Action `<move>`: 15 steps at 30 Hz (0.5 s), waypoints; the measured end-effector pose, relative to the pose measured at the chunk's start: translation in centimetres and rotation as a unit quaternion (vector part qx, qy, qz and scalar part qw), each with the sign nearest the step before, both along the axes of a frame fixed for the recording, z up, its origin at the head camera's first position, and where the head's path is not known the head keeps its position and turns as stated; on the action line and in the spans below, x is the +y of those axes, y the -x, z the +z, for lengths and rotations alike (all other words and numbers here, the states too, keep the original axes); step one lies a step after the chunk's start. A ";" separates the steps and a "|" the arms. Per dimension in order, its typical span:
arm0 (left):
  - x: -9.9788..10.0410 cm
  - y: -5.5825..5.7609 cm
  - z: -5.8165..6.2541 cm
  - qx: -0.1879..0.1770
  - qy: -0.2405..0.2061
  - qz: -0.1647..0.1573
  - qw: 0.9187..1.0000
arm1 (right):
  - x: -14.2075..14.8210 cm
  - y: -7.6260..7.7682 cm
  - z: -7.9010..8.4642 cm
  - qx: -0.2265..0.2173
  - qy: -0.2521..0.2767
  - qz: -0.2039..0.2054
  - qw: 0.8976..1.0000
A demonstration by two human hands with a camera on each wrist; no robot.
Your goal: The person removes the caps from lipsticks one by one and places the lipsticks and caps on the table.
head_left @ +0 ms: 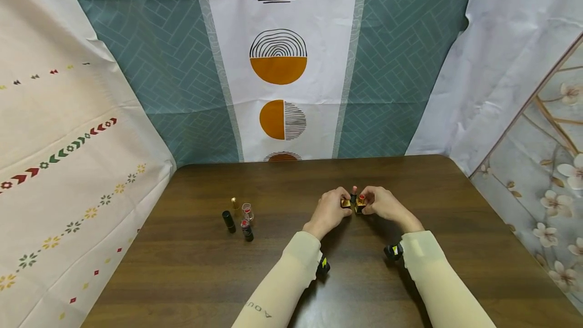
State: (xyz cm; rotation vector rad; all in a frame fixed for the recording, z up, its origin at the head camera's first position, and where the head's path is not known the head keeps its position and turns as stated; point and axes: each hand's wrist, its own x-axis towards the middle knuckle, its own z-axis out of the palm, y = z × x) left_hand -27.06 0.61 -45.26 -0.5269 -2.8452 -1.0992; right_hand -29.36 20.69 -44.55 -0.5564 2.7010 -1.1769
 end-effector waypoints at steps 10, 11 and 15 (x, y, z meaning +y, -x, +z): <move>0.7 0.0 -0.7 0.006 0.022 -0.008 1.000 | -0.4 -0.3 -0.5 -0.023 0.003 -0.011 1.000; 0.7 0.0 -0.7 0.004 0.024 -0.007 1.000 | -0.4 -0.3 -0.5 -0.025 0.003 -0.011 1.000; 0.7 0.0 -0.7 0.001 0.030 -0.006 1.000 | -0.5 -0.2 -0.6 -0.032 0.000 -0.013 0.999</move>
